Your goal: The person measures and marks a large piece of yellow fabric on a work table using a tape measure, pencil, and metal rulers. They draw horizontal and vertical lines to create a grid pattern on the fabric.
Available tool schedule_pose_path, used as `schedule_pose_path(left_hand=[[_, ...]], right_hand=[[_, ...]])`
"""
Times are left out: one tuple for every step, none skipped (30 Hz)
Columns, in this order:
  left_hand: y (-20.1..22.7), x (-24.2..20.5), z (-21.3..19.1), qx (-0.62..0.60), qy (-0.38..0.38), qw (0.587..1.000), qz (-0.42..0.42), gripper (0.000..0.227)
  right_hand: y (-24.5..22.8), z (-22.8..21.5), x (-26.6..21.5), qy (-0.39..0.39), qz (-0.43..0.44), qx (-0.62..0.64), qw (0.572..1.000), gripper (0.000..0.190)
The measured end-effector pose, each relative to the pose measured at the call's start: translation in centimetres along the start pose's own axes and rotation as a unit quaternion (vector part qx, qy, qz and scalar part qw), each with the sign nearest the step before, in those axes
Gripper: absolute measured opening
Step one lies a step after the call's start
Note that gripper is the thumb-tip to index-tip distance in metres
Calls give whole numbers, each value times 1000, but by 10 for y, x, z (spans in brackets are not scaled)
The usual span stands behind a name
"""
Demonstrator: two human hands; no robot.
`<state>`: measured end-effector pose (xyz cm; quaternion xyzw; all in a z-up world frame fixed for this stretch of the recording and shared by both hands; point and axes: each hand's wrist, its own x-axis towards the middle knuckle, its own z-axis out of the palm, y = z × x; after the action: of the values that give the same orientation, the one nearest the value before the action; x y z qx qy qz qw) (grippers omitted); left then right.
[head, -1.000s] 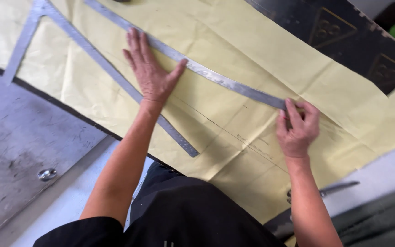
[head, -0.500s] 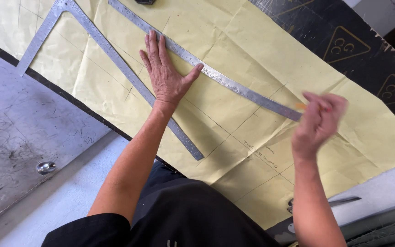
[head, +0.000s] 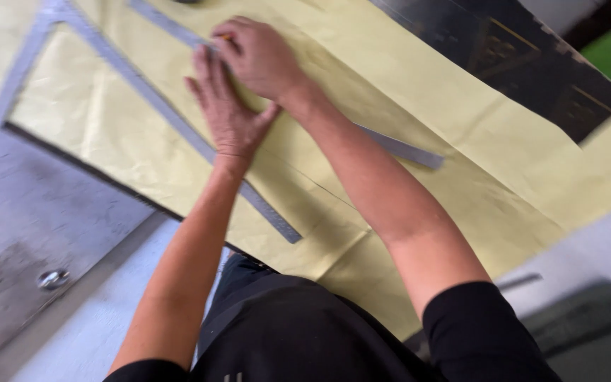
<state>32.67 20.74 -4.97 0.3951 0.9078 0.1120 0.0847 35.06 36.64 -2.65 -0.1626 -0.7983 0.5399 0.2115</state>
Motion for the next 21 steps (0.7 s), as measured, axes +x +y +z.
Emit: schedule_pose_path(left_hand=[[-1,-2,4,-14,-13,1000,7,130],[-2,-4,7,-10,3,1000,7,131],[-7,0,8,-4,30,1000,5,132],[1,0,4,-14,27,999,10,132],[5,-1,-2,-20,26,999,2,129],[9,-2,-10,-26,24,999,-7,126],[10,-2,-10,-33,24,999,-6,126],[12,-2,-10,-33,26,999,-5,125],[12,-1,-13,-31,28,999,-2,125],[12,-2,-12,-35,29,999,-1,125],[11,-1,-13,-36,30,999,0,124],[12,-2,-13,-37,30,999,1,123],[10,-4,-13,-40,28,999,9,123],[8,-8,-14,-41,27,999,7,123],[11,-2,-13,-46,35,998,8,124],[14,-2,-16,-53,42,998,19,124],[15,-4,-20,-79,52,995,25,118],[16,-7,-23,-105,62,992,31,111],[16,-10,-23,-107,62,992,39,111],[15,-12,-23,-118,56,990,49,107],[12,-16,-24,-126,48,989,58,103]], right_hand=[[-3,-15,-10,2,16,-11,1000,28],[-7,-29,-20,-32,13,-28,999,24],[-15,-41,-21,-66,0,-44,997,23],[-14,-64,-48,-65,5,-55,996,23],[-16,-84,-73,-90,-15,-91,992,20],[-20,-104,-98,-115,-36,-128,984,20],[-24,-131,-126,-117,-34,-133,984,20],[-30,-158,-154,-150,-6,-180,972,13],[-37,-184,-181,-180,20,-225,957,16],[-59,-207,-186,-180,21,-229,956,16],[-82,-229,-191,-256,192,-315,894,21],[-106,-251,-197,-318,356,-385,790,32],[-90,-251,-221,-312,363,-385,789,32],[-76,-251,-245,-228,312,-364,847,20],[-60,-256,-265,-133,252,-347,894,24],[-71,-238,-258,-121,252,-356,892,24],[-82,-219,-253,-136,277,-344,886,31],[-91,-200,-247,-151,302,-332,881,42],[-84,-187,-262,-144,305,-334,880,42],[-76,-174,-276,-91,278,-364,884,34],[-68,-159,-290,-39,250,-391,885,33]])
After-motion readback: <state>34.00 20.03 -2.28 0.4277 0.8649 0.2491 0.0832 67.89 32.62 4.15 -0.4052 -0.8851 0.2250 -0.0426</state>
